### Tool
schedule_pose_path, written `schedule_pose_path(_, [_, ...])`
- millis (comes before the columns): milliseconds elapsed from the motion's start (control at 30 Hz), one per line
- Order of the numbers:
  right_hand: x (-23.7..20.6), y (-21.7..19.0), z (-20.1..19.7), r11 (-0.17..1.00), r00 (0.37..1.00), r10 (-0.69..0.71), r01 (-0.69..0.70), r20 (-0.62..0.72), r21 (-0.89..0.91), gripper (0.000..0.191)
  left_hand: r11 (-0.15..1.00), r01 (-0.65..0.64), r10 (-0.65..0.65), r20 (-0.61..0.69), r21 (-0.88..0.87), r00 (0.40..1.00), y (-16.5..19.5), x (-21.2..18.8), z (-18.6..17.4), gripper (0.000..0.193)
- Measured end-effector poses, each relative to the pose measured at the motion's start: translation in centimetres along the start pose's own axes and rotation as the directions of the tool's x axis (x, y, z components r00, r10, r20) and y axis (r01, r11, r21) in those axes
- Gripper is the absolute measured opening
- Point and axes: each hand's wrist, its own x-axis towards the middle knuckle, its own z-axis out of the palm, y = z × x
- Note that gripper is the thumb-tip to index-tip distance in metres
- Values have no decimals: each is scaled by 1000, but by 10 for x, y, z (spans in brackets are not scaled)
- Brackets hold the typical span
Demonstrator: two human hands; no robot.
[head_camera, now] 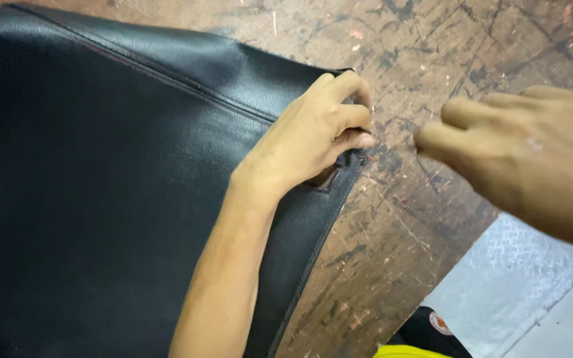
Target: The person trims the edges of a black leather bag using scissors. They hold the bag steady with one hand while cutting along the seam with the other, then flip the bag to trim another edge.
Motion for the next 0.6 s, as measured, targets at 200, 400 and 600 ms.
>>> schedule_pose_path(200, [17, -7, 5, 997, 978, 65, -71, 199, 22, 23, 994, 94, -96, -34, -52, 995, -12, 0, 2, 16])
schedule_pose_path(400, [32, -15, -11, 999, 1000, 8, -7, -26, 52, 23, 981, 171, -179, -80, -93, 981, -12, -1, 5, 16])
schedule_pose_path(600, [31, -17, -6, 1000, 999, -14, 14, -37, 5, 19, 982, 184, -187, -94, -39, 978, -9, -1, 7, 16])
